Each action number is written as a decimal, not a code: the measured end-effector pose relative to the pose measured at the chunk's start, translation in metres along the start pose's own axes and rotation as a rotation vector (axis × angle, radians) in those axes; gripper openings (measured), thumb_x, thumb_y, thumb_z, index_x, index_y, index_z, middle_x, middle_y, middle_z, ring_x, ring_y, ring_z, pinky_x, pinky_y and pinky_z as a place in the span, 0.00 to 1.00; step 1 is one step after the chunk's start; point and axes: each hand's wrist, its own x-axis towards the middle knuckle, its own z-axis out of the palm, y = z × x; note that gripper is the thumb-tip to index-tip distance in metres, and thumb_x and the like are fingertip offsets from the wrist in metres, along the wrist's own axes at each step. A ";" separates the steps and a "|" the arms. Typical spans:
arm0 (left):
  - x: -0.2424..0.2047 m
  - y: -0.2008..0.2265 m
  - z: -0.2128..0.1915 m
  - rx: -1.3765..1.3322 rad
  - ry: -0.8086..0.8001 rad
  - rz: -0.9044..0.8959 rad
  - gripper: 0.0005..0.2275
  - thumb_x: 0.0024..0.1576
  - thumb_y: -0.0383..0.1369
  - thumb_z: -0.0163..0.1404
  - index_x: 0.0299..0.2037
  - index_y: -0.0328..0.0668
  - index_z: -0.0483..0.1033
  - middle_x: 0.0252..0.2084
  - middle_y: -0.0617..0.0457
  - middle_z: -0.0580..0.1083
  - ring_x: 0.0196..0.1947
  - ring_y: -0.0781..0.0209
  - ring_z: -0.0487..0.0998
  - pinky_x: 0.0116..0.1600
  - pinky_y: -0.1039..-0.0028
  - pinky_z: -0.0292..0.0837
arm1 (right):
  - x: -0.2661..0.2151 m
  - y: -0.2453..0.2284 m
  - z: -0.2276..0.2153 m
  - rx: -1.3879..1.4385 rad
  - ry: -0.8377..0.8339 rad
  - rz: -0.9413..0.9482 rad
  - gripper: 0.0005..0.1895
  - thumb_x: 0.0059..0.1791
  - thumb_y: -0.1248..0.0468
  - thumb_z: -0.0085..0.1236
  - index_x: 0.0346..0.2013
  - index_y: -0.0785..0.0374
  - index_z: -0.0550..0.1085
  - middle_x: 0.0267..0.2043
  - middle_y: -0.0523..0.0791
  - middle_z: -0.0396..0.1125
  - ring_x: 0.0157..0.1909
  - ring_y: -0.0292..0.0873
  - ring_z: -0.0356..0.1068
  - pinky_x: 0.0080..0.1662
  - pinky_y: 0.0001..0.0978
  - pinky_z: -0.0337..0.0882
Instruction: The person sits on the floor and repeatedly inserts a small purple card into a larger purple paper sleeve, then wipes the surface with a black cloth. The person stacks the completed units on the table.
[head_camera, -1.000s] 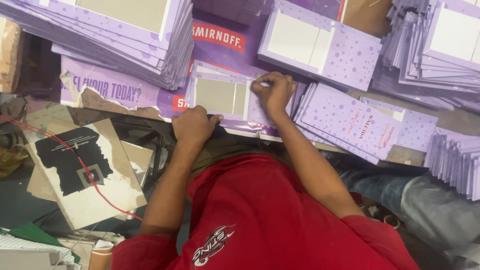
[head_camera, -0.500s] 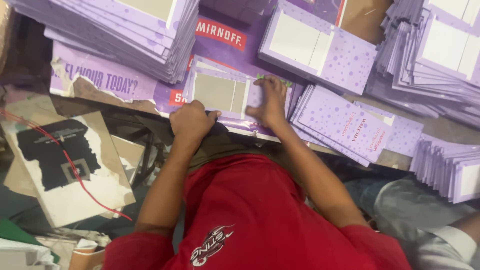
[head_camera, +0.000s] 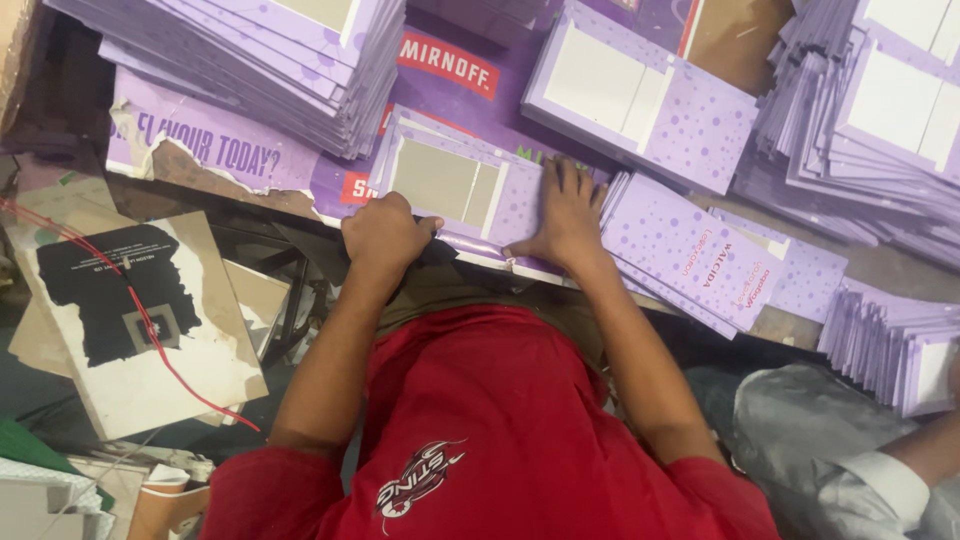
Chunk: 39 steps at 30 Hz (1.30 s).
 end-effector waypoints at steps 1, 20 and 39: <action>0.000 0.001 0.000 0.005 -0.022 -0.009 0.26 0.49 0.56 0.61 0.39 0.35 0.80 0.35 0.40 0.80 0.39 0.41 0.82 0.45 0.54 0.75 | -0.001 0.001 -0.004 -0.018 0.012 0.001 0.79 0.15 0.44 0.84 0.71 0.69 0.53 0.71 0.58 0.48 0.72 0.66 0.46 0.67 0.70 0.46; -0.001 0.009 -0.011 0.031 -0.077 -0.051 0.27 0.50 0.56 0.60 0.42 0.36 0.80 0.41 0.39 0.80 0.44 0.42 0.82 0.48 0.56 0.75 | -0.018 -0.010 -0.020 1.060 0.302 -0.104 0.29 0.44 0.69 0.64 0.60 0.65 0.70 0.62 0.50 0.67 0.54 0.47 0.75 0.49 0.36 0.80; 0.011 0.026 0.051 0.351 -0.071 0.626 0.19 0.54 0.46 0.52 0.54 0.53 0.75 0.35 0.50 0.79 0.36 0.50 0.81 0.43 0.55 0.70 | -0.011 -0.013 0.026 0.981 0.000 -0.001 0.37 0.47 0.61 0.56 0.68 0.74 0.57 0.48 0.57 0.75 0.44 0.48 0.76 0.42 0.38 0.76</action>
